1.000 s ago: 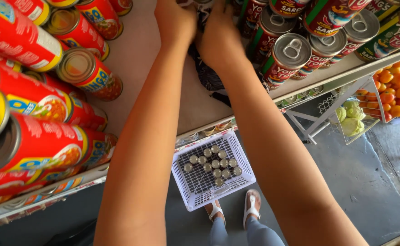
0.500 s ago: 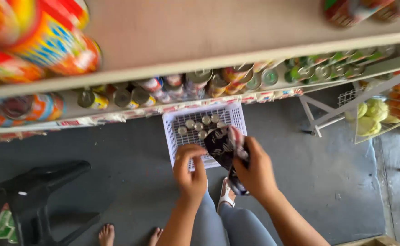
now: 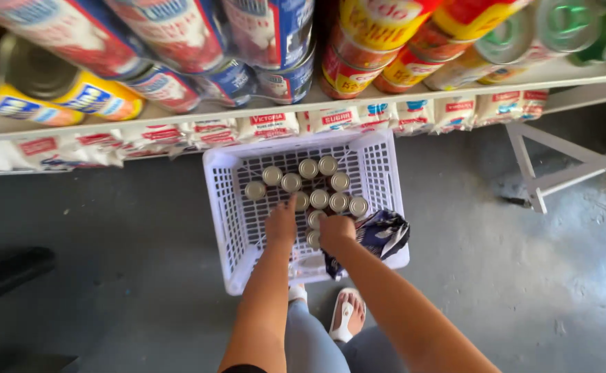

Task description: Wiping canned goods with a cloth and placing them into a plastic crate from a grocery shelf.

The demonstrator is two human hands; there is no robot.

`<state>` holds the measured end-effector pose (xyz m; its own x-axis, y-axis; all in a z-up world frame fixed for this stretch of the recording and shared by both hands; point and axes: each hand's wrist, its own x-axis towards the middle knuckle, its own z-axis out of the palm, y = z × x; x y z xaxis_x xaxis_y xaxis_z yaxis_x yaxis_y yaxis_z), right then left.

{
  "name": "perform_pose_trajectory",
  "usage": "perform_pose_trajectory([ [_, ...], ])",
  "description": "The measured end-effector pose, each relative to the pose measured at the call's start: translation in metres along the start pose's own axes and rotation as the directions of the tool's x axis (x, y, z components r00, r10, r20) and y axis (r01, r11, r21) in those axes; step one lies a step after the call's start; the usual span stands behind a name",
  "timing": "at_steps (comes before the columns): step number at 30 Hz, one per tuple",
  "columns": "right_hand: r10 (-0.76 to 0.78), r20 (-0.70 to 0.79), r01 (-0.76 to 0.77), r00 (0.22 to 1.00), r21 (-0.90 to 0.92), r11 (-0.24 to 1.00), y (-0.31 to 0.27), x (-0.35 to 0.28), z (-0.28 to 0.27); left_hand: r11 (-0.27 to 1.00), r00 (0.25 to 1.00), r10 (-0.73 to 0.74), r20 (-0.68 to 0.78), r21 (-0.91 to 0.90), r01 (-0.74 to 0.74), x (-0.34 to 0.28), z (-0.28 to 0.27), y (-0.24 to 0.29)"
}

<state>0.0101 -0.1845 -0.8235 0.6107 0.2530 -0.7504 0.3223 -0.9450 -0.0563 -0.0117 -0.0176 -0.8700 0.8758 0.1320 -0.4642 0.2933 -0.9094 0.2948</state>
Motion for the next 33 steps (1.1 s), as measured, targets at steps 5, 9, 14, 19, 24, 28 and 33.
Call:
perform_pose_trajectory([
  [5, -0.008, 0.072, 0.007, 0.997, 0.016, 1.000, -0.015, 0.011, 0.005, 0.916, 0.972, 0.234, -0.005, 0.336, -0.219, 0.036, 0.044, -0.003],
  [9, 0.057, 0.115, -0.071, 0.992, 0.117, 0.991, -0.012, 0.010, -0.007, 0.940, 0.981, 0.195, 0.007, 0.283, -0.189, 0.041, 0.044, -0.009],
  [14, 0.052, -0.079, -0.029, 0.996, 0.268, 0.963, -0.016, -0.029, -0.034, 0.942, 0.948, 0.307, -0.084, -0.116, -0.315, -0.022, -0.072, 0.001],
  [19, -0.031, -0.284, 0.168, 0.958, 0.476, 0.863, -0.034, -0.123, -0.120, 0.681, 0.978, 0.196, -0.068, -0.708, -0.186, -0.110, -0.206, 0.018],
  [24, -0.031, -0.385, 0.267, 0.922, 0.577, 0.772, -0.044, -0.290, -0.239, 0.386, 0.980, 0.095, -0.173, -0.901, -0.197, -0.219, -0.311, 0.065],
  [28, 0.043, -0.376, 0.226, 0.926, 0.641, 0.734, -0.045, -0.433, -0.328, -0.090, 0.999, 0.017, 0.034, -0.995, 0.035, -0.296, -0.373, 0.108],
  [33, 0.057, -0.322, 0.174, 0.945, 0.641, 0.747, -0.052, -0.571, -0.428, -0.287, 0.996, 0.089, -0.001, -0.958, 0.025, -0.383, -0.502, 0.171],
])
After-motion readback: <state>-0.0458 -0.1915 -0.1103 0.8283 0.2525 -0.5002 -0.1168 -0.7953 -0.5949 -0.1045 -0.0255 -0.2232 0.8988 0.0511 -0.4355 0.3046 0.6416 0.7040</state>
